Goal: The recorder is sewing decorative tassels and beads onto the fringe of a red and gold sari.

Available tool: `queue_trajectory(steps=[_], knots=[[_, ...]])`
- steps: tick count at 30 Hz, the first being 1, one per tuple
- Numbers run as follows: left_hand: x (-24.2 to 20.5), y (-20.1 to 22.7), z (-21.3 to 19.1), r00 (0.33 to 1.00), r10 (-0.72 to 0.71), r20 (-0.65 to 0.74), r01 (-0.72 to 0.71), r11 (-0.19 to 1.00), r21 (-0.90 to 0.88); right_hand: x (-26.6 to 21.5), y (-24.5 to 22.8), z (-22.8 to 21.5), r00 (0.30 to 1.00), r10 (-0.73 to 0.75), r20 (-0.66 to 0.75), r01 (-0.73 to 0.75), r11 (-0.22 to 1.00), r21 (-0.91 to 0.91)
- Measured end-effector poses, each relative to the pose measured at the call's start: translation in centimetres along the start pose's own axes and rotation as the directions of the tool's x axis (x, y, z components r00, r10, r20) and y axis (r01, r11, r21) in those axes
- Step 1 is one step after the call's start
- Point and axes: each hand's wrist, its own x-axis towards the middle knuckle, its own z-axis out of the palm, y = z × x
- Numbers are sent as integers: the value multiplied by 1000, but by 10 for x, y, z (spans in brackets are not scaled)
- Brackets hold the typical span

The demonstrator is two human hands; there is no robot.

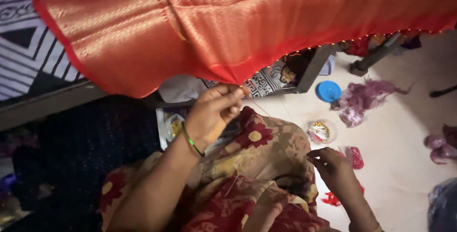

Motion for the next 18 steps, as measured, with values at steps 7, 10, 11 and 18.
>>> queue_trajectory(steps=[7,10,11,18], knots=[[-2,20,23,993,52,-107,-42,995,93,34,-51,-1,974,-217,-60,223,967,125],[-9,14,16,990,24,-142,-21,1000,20,65,-92,4,950,-284,-129,312,865,393],[-11,11,13,990,12,-140,-16,1000,-25,75,-109,5,983,-172,-70,180,797,576],[-20,-2,4,991,40,-124,-41,999,0,117,-205,13,944,-328,33,170,571,804]])
